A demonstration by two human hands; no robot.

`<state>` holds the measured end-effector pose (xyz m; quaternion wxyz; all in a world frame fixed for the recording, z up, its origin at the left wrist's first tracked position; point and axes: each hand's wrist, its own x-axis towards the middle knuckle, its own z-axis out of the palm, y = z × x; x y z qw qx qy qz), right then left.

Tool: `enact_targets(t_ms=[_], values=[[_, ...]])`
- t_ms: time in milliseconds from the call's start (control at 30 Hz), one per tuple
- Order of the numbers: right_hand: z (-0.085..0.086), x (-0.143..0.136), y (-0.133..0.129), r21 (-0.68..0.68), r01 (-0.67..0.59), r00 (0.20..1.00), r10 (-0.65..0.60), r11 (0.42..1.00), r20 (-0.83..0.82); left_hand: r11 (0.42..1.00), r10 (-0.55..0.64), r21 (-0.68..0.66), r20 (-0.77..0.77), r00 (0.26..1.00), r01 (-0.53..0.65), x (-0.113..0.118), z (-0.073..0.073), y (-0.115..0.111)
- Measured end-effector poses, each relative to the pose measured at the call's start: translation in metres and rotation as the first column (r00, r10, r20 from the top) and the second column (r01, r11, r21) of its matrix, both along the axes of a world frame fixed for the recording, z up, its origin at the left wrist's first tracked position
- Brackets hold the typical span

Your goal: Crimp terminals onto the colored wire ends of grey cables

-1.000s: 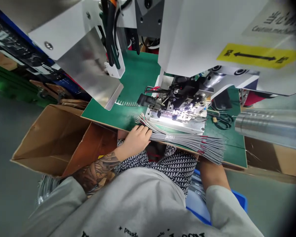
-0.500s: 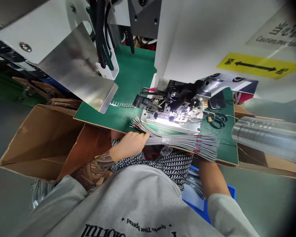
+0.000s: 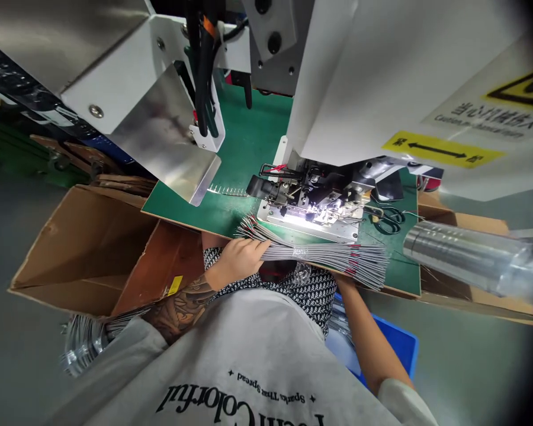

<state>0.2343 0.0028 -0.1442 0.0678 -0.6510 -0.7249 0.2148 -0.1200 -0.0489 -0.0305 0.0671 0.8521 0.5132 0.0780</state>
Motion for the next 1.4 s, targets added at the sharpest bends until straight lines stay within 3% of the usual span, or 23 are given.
enact_targets(t_ms=[100, 167, 267, 333, 367, 433, 500, 533, 600, 700, 867, 1000, 1100, 1233, 1400], values=[[-0.005, -0.019, -0.031, -0.098, 0.018, 1.000, -0.021, 0.995, -0.023, 0.994, 0.065, -0.089, 0.003, 0.998, -0.064, 0.001, 0.006, 0.010], [0.003, -0.033, -0.061, -0.149, 0.000, 0.998, -0.010, 0.989, -0.063, 0.984, 0.081, -0.161, 0.015, 0.997, -0.078, -0.001, 0.014, 0.019], [0.038, -0.048, -0.098, -0.233, -0.161, 0.967, 0.106, 0.959, -0.233, 0.967, 0.050, -0.251, 0.036, 0.998, -0.039, -0.005, 0.030, 0.031], [0.071, -0.056, -0.108, -0.287, -0.339, 0.854, 0.164, 0.896, -0.494, 0.956, 0.041, -0.292, 0.034, 0.999, -0.029, -0.008, 0.039, 0.034], [0.087, -0.060, -0.107, -0.255, -0.369, 0.780, 0.149, 0.894, -0.607, 0.952, 0.044, -0.303, 0.039, 0.998, -0.030, -0.010, 0.043, 0.034], [0.113, -0.069, -0.095, -0.035, -0.219, 0.715, 0.136, 0.975, -0.685, 0.950, 0.050, -0.311, 0.075, 0.996, -0.025, -0.012, 0.048, 0.032], [0.126, -0.078, -0.073, 0.245, -0.038, 0.776, 0.183, 0.969, -0.604, 0.951, 0.061, -0.310, 0.124, 0.990, -0.020, -0.014, 0.049, 0.030], [0.128, -0.082, -0.060, 0.343, -0.040, 0.827, 0.224, 0.939, -0.516, 0.950, 0.068, -0.311, 0.138, 0.988, -0.022, -0.014, 0.049, 0.029], [0.125, -0.087, -0.038, 0.405, -0.121, 0.897, 0.275, 0.906, -0.347, 0.948, 0.080, -0.318, 0.139, 0.987, -0.032, -0.015, 0.047, 0.029], [0.115, -0.089, -0.020, 0.396, -0.241, 0.896, 0.360, 0.886, -0.259, 0.954, 0.081, -0.299, 0.140, 0.987, -0.036, -0.015, 0.046, 0.028], [0.107, -0.085, -0.019, 0.381, -0.252, 0.881, 0.374, 0.890, -0.290, 0.974, 0.001, -0.223, 0.170, 0.986, 0.038, -0.013, 0.052, 0.028], [0.106, -0.086, -0.020, 0.368, -0.246, 0.873, 0.369, 0.897, -0.318, 0.979, -0.072, -0.185, 0.082, 0.994, 0.087, -0.009, 0.063, 0.029], [0.105, -0.087, -0.018, 0.363, -0.252, 0.872, 0.373, 0.897, -0.317, 0.975, -0.070, -0.210, 0.009, 0.997, 0.071, -0.007, 0.070, 0.034], [0.105, -0.089, -0.015, 0.364, -0.246, 0.880, 0.365, 0.898, -0.306, 0.956, -0.059, -0.287, 0.033, 0.998, 0.066, -0.009, 0.074, 0.042], [0.105, -0.089, -0.012, 0.353, -0.241, 0.877, 0.359, 0.904, -0.320, 0.964, -0.046, -0.261, -0.002, 0.999, 0.044, -0.013, 0.076, 0.049]])
